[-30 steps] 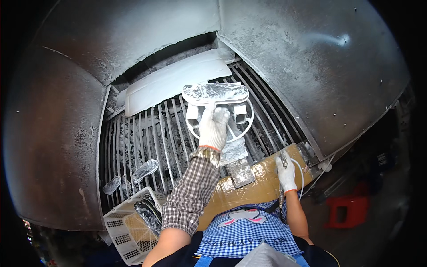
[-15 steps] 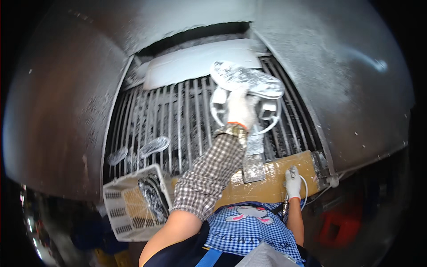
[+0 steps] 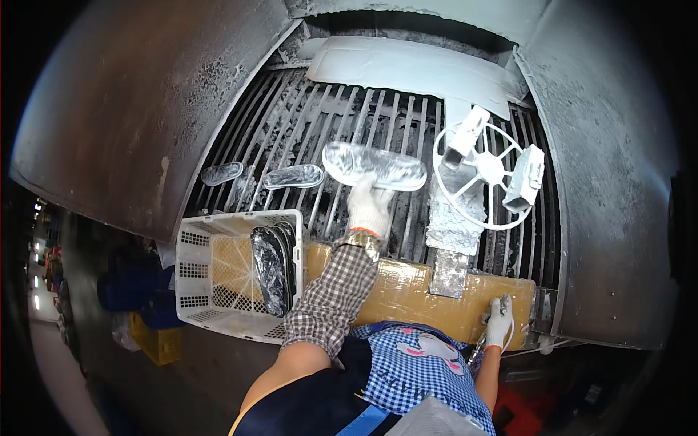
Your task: The person repeatedly picks up small plastic parts from a white basket and sprays them with white paint using a spray gun. They rotate the parts to ensure even coverage and place them on a metal grate to dry before picking up the next item.
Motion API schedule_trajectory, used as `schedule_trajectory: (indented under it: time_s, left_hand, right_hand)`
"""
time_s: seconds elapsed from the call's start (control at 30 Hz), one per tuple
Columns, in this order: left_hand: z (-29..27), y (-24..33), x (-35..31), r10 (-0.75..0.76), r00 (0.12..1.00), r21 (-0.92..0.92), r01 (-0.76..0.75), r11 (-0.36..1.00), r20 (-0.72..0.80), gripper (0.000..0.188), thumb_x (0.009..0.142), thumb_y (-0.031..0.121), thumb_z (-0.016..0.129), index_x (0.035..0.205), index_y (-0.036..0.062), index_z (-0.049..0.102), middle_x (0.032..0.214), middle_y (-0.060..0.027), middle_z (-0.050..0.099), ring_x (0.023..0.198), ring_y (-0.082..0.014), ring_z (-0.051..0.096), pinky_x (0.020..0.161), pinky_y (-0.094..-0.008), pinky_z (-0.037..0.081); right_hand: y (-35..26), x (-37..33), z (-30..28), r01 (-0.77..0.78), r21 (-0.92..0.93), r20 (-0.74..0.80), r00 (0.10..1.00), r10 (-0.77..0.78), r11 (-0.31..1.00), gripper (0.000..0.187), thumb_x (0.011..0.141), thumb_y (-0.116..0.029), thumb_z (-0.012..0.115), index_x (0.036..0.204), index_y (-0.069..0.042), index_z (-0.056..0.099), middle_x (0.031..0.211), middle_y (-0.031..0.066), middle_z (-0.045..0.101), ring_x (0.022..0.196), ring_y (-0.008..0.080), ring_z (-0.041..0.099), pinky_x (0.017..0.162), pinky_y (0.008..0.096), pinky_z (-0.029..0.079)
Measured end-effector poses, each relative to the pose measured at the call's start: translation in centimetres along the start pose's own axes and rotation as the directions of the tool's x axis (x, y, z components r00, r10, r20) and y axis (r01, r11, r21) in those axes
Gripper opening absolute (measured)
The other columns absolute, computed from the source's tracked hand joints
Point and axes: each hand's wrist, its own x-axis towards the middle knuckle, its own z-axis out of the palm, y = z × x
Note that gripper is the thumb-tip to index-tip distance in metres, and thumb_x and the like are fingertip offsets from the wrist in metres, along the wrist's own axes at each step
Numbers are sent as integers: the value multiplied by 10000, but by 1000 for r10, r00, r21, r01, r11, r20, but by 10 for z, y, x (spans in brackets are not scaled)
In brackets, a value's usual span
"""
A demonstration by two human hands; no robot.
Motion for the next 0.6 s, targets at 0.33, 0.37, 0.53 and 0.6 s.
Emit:
schedule_trajectory:
  time_s: [0.33,0.37,0.53,0.6]
  left_hand:
    - [-163,-80,20,-270,860,115,349,930,-432,436,1062,222,619,1435,6,553,1349,-160,654,1236,-285,665,1041,-416,559]
    - [-161,-83,18,-275,853,110,357,928,-444,437,1061,222,620,1436,8,553,1343,-159,656,1233,-286,665,1042,-417,557]
    - [-175,-93,52,-320,878,43,358,933,-357,427,1054,205,625,1425,5,550,1350,-169,657,1250,-300,664,1067,-442,552]
    - [-158,-90,78,-241,950,55,256,965,-199,468,1063,260,618,1437,0,512,1358,-198,645,1224,-303,670,967,-424,570]
  right_hand:
    - [38,21,-20,-9,-113,10,1000,10,994,594,1065,-187,665,1568,59,465,1418,142,650,1159,184,646,988,305,515]
    - [41,21,-22,-16,-102,7,1000,17,995,594,1065,-187,667,1567,59,466,1400,135,657,1128,174,649,963,300,521]
    - [20,13,-16,-70,-91,15,997,71,993,589,1062,-181,673,1562,59,473,1334,109,676,1038,149,648,894,286,533]
    - [4,7,-12,-108,-100,22,994,111,989,586,1061,-179,673,1560,57,477,1324,107,680,1034,148,647,889,286,533]
